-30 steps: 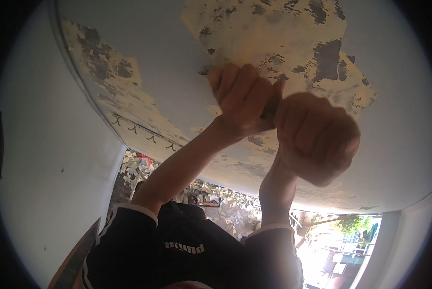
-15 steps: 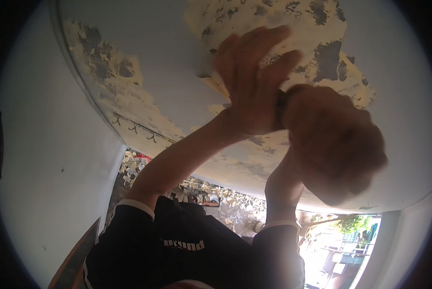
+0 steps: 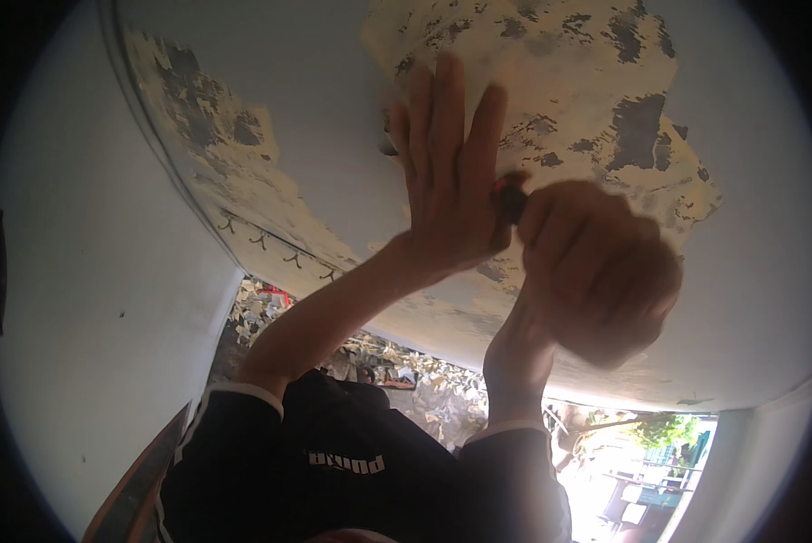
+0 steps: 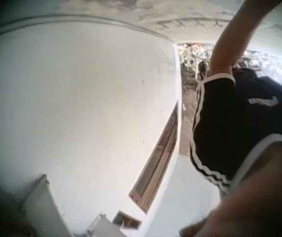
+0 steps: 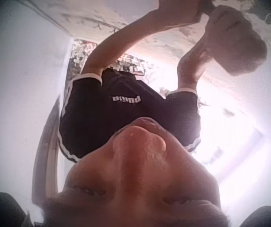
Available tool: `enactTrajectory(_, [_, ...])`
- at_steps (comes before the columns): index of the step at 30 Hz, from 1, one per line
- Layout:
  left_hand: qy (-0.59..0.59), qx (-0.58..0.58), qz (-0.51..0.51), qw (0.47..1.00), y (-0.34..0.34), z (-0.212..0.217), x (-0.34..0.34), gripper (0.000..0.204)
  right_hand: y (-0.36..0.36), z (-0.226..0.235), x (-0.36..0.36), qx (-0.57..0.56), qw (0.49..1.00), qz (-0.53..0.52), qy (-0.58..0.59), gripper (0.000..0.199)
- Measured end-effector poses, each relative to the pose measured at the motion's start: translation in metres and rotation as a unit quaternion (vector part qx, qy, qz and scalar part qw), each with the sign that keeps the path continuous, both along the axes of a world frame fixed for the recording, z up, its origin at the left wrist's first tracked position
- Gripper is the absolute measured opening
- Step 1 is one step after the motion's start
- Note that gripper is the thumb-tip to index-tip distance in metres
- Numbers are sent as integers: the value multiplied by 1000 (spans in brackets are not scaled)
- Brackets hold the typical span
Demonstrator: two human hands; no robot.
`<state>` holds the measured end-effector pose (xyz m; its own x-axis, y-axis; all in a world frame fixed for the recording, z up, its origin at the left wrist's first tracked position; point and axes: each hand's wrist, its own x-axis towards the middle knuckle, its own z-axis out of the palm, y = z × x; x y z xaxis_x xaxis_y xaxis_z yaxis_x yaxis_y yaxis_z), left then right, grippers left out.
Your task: The person stands on a ladder and uses a scraper to remove old paint or plaster from a ceiling. The person repeatedly scrapes different areas, lifting flakes and smoothing the surface. The task continues across the visible ceiling area without a clear final state shown.
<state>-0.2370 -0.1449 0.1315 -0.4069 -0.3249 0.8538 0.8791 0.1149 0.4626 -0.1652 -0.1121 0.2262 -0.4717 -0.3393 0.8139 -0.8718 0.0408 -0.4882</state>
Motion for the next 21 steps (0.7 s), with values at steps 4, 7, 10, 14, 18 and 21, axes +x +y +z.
enactTrajectory(4, [9, 46, -26, 999, -4, -6, 0, 55, -5, -3, 0, -25, 1000, 9, -1, 38])
enactTrajectory(7, [-5, -68, -22, 997, -12, 21, 15, 59, 12, 20, 4, -18, 999, 30, -23, 39])
enactTrajectory(10, [-40, -70, -73, 994, -15, -7, 20, 72, 15, -10, -8, -57, 997, 41, -11, 38])
enactTrajectory(14, [-62, -187, -81, 977, -29, -54, 45, 76, 1, -18, 2, -62, 996, -37, 43, 38])
enactTrajectory(18, [-66, -242, -161, 955, -53, -70, 67, 74, 0, -5, 1, -69, 992, -63, 86, 37])
enactTrajectory(21, [-67, -251, -217, 941, -70, -81, 78, 72, -15, -30, -12, -103, 985, -86, 108, 42])
